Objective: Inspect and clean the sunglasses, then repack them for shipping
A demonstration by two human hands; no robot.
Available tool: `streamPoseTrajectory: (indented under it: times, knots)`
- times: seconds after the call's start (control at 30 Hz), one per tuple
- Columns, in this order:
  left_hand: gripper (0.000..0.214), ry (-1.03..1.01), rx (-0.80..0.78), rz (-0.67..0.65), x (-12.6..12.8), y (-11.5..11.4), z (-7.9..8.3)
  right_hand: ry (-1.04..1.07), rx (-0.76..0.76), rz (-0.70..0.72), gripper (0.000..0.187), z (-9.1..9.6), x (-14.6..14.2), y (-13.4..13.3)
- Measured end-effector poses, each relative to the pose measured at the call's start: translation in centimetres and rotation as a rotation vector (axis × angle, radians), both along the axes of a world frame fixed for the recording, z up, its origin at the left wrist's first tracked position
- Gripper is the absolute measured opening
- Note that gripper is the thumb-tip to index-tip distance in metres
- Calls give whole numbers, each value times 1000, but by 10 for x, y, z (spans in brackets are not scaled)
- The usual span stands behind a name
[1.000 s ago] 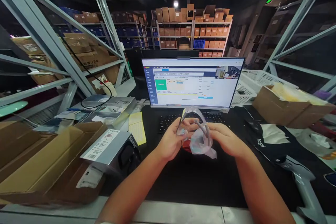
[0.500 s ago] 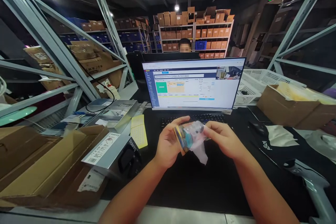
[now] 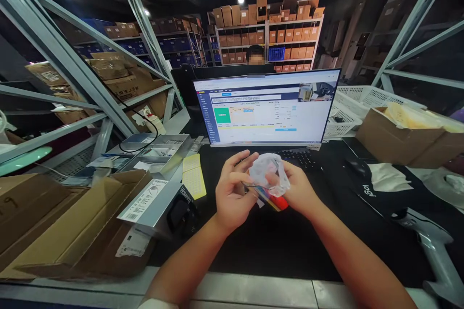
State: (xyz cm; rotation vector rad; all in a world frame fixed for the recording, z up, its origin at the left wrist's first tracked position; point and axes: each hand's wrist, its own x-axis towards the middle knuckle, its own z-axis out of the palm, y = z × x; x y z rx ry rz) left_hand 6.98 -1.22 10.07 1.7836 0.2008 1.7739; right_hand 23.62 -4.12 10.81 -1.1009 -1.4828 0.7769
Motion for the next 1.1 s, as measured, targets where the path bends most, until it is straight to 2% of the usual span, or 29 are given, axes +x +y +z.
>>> streamPoseTrajectory:
  times: [0.1, 0.17, 0.23, 0.37, 0.47, 0.6, 0.67, 0.73, 0.8, 0.83, 0.9, 0.97, 1.03, 1.1]
  knots:
    - [30, -15, 37, -19, 2, 1, -3, -59, 88, -50, 26, 1, -3, -2]
    - [31, -25, -33, -56, 1, 4, -4, -125, 114, -29, 31, 2, -1, -4]
    - [28, -50, -186, -144, 0, 8, -1, -185, 109, -13, 37, 4, 2, -5]
    - [31, -113, -588, -400, -3, 14, 8, -228, 32, -45, 41, 10, 8, -9]
    - [31, -119, -755, -433, -4, 15, 12, -238, -19, -44, 40, 14, 7, -13]
    - [35, -72, -689, -366, -3, 15, 8, -269, 32, 97, 40, 20, 10, -20]
    - [37, -18, -644, -372, -4, 15, 7, -195, 64, 158, 42, 23, 21, -21]
    - [36, 72, -602, -405, -7, 14, 7, -74, 89, 118, 44, 26, 35, -19]
    - [33, 192, -538, -480, -10, 14, 8, -26, 52, 69, 40, 28, 48, -17]
    - [31, 255, -500, -532, -11, 13, 8, -52, -5, 86, 36, 29, 53, -17]
    - [32, 360, -419, -617, -10, 10, 6, -174, -171, 210, 31, 31, 58, -16]
    - [34, 429, -353, -640, -6, 7, 4, -325, -315, 348, 27, 31, 56, -16]
    - [35, 460, -311, -613, -2, 4, 1, -455, -365, 384, 19, 30, 53, -15]
    - [35, 460, -296, -590, 1, 2, -2, -526, -331, 355, 13, 28, 49, -13]
